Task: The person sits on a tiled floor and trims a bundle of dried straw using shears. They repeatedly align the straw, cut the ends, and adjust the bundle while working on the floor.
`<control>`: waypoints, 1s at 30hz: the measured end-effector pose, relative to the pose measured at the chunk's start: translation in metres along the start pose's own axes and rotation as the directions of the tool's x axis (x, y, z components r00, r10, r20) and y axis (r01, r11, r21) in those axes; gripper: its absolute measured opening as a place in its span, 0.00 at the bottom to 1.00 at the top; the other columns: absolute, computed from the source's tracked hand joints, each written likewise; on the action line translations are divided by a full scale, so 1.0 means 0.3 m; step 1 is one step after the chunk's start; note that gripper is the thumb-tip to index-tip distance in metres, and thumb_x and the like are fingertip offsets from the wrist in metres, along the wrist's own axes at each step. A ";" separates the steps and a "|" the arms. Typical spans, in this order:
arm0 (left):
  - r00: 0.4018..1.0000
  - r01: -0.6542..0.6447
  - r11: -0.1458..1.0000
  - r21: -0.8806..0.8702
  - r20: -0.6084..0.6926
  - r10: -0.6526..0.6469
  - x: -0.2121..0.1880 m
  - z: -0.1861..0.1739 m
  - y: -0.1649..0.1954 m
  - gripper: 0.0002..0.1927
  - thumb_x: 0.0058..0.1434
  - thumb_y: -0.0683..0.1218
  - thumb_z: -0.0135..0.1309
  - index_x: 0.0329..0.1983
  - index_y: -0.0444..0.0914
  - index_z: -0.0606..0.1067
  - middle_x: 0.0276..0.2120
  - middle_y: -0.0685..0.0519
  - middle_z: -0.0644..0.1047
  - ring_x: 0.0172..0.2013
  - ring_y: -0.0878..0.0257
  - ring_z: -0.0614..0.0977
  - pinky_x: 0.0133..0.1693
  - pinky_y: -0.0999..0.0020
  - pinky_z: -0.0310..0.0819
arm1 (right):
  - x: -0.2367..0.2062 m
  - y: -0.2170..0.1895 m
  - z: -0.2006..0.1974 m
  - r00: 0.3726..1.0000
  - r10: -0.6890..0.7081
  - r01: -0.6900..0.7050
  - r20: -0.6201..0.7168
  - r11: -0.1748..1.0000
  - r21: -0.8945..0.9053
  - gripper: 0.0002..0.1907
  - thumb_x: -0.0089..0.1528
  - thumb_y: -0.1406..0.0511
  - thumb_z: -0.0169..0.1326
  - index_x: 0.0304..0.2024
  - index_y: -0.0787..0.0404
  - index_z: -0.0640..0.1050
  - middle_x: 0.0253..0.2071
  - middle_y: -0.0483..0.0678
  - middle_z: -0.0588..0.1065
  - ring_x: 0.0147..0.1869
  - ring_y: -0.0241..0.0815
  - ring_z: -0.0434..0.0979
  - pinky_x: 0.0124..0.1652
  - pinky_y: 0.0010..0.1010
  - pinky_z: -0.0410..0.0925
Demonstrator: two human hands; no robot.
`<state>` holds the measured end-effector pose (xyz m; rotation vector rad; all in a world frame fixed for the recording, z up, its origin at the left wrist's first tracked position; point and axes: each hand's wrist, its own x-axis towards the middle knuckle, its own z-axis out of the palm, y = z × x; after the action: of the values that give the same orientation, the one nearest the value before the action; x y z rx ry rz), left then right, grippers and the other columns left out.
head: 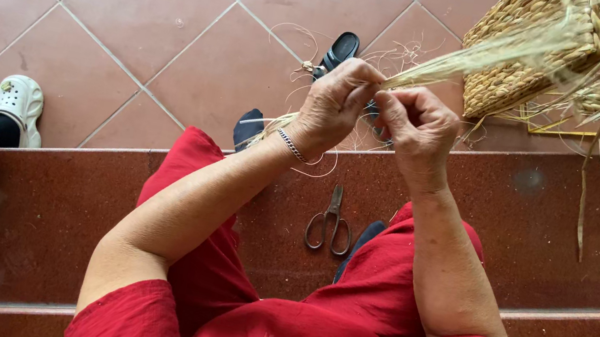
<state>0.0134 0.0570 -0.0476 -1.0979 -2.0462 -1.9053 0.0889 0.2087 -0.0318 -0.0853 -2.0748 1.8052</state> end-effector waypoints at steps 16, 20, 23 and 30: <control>0.931 0.351 0.801 -0.486 0.086 -0.355 -0.006 -0.001 -0.070 0.09 0.71 0.48 0.57 0.43 0.36 0.76 0.35 0.58 0.77 0.40 0.72 0.79 0.42 0.76 0.76 | 0.011 0.007 -0.026 0.980 -0.116 0.106 0.161 0.992 0.069 0.20 0.76 0.54 0.46 0.47 0.64 0.77 0.41 0.47 0.78 0.45 0.34 0.78 0.47 0.27 0.74; 0.916 0.331 0.828 -0.452 -0.056 -0.397 -0.019 0.011 -0.082 0.08 0.70 0.45 0.60 0.43 0.33 0.79 0.38 0.56 0.77 0.39 0.70 0.79 0.42 0.74 0.77 | 0.027 0.007 0.011 0.995 0.023 -0.033 0.094 0.994 0.106 0.12 0.70 0.63 0.60 0.47 0.65 0.73 0.40 0.46 0.76 0.41 0.32 0.77 0.42 0.22 0.76; 0.849 0.424 0.615 -0.665 0.056 -0.525 -0.021 0.021 -0.064 0.08 0.67 0.44 0.59 0.43 0.34 0.80 0.37 0.51 0.82 0.37 0.67 0.83 0.39 0.71 0.82 | 0.031 -0.006 0.034 0.981 0.134 -0.178 0.141 0.910 0.375 0.17 0.64 0.62 0.59 0.53 0.59 0.72 0.44 0.46 0.79 0.46 0.31 0.81 0.43 0.22 0.78; 0.853 0.481 0.694 -0.535 0.103 -0.512 0.007 -0.036 -0.045 0.08 0.65 0.42 0.61 0.44 0.33 0.79 0.36 0.50 0.84 0.35 0.67 0.84 0.40 0.72 0.83 | 0.021 -0.023 0.033 0.987 0.128 -0.153 0.093 0.923 0.353 0.11 0.67 0.67 0.59 0.50 0.64 0.79 0.41 0.50 0.82 0.42 0.38 0.84 0.43 0.29 0.80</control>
<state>0.0001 0.0489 -0.0554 -0.5555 -1.9515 -2.8868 0.0814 0.2000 -0.0247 -0.0744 -1.7844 2.2762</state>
